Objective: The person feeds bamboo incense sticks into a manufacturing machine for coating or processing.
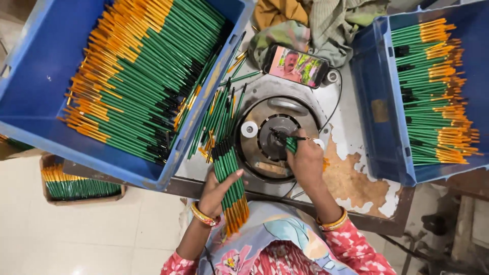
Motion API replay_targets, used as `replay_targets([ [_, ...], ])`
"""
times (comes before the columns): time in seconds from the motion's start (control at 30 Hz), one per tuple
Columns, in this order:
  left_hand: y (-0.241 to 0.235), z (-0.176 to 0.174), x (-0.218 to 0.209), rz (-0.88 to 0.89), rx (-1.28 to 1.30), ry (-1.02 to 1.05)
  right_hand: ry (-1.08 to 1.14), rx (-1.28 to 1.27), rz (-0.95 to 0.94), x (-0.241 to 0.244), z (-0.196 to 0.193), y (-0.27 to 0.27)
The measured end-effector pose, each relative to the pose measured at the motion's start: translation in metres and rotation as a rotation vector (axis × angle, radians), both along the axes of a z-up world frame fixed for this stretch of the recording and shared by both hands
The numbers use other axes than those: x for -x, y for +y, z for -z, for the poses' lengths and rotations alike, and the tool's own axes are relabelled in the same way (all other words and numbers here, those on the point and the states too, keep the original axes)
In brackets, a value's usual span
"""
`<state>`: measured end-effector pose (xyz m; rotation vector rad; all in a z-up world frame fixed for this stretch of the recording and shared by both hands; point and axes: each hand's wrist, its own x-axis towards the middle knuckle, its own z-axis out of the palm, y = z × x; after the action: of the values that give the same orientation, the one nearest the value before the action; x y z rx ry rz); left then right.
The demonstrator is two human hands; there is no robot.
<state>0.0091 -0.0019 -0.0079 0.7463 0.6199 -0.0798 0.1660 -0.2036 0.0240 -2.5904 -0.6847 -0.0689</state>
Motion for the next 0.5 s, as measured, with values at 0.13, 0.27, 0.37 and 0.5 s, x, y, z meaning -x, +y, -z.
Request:
replay_targets([
  [0.13, -0.001, 0.008, 0.006, 0.014, -0.01, 0.061, 0.027, -0.065, -0.032, -0.001, -0.008, 0.003],
  [0.27, 0.012, -0.003, 0.01, 0.067, 0.008, -0.077, 0.013, -0.026, -0.099, -0.008, -0.023, 0.007],
  [0.37, 0.015, -0.029, 0.014, 0.135, -0.001, -0.101, 0.164, -0.155, 0.049, 0.016, -0.047, 0.008],
  [0.5, 0.005, -0.006, 0.024, 0.335, -0.465, -0.306, 0.351, -0.337, -0.386, 0.032, -0.115, 0.026],
])
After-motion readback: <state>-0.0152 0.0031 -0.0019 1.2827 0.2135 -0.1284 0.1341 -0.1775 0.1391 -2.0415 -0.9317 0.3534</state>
